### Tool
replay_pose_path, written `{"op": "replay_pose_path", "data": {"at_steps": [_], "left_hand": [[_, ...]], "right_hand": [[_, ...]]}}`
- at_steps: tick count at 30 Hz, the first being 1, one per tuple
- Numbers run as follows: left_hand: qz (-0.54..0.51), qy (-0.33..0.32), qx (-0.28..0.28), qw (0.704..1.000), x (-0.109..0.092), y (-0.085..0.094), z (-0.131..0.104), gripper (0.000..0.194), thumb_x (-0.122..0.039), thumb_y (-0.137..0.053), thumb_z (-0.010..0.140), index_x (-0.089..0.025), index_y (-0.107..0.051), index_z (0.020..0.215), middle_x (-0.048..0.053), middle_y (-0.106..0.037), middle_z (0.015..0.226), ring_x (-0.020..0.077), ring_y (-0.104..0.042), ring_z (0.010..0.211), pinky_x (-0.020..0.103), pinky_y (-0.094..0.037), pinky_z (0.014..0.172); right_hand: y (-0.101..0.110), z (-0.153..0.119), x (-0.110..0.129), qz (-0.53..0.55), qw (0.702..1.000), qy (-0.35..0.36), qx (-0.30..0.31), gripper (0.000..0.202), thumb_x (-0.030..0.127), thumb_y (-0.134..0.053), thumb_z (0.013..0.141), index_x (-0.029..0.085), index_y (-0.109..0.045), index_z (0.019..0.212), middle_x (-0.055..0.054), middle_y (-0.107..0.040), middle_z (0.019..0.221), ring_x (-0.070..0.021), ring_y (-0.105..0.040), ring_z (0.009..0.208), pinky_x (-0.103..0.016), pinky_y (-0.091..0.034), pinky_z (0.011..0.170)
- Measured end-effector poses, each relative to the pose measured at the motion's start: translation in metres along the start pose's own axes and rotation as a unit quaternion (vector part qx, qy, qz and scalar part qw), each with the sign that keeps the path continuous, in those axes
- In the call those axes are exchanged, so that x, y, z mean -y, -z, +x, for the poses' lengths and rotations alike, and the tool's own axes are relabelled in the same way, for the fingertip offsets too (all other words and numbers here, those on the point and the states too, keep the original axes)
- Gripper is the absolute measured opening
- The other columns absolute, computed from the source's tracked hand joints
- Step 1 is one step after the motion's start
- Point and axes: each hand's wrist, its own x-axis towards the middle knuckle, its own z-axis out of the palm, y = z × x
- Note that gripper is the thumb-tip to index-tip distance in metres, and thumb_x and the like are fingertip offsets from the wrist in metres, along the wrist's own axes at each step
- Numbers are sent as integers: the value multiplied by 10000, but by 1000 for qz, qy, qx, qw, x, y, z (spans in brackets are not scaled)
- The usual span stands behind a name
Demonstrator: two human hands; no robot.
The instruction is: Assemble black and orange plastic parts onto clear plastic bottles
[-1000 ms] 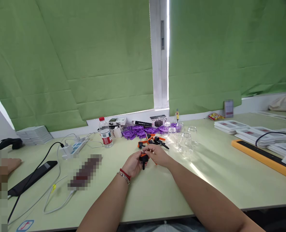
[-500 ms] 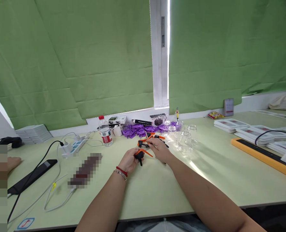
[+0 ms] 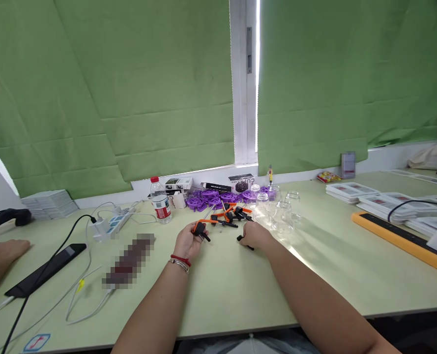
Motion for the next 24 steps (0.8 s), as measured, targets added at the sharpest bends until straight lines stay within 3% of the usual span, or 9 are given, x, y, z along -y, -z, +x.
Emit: {"op": "replay_pose_path", "data": {"at_steps": [3,7,10,15,24], "left_hand": [[-14,5,0,1000,0,0,1,156,-69,-387,803,-101,-537,829,97,-614,703,139,-576,552,324,-543,595],[-27,18,8,999,1,-4,-3,153,-79,-384,814,-94,-536,814,104,-614,695,137,-572,543,318,-543,592],[-29,30,23,999,2,-8,-8,155,-82,-391,810,-84,-545,815,115,-620,709,141,-577,552,312,-544,591],[-45,45,55,996,4,-10,-11,167,-84,-388,808,-93,-555,805,102,-618,706,138,-576,555,303,-543,600],[-72,14,34,997,11,-13,-14,169,-85,-405,794,-110,-572,789,72,-616,714,109,-559,570,311,-551,682]], "right_hand": [[-2,-3,6,5,1000,26,4,93,193,-677,602,173,-604,657,-92,-630,751,-192,-569,628,-260,-327,498],[-14,-9,22,64,986,152,-18,70,232,-638,683,175,-598,676,-47,-622,730,-154,-535,651,-239,-308,529],[-27,-15,35,106,974,198,-22,72,247,-609,720,177,-593,723,-22,-605,704,-130,-492,612,-228,-283,526],[-38,-21,46,112,972,207,-26,67,243,-588,741,179,-577,726,-9,-582,680,-116,-450,584,-227,-252,525],[-46,-22,50,156,965,201,-57,75,226,-561,774,169,-555,725,1,-548,655,-111,-435,587,-224,-248,537]]}}
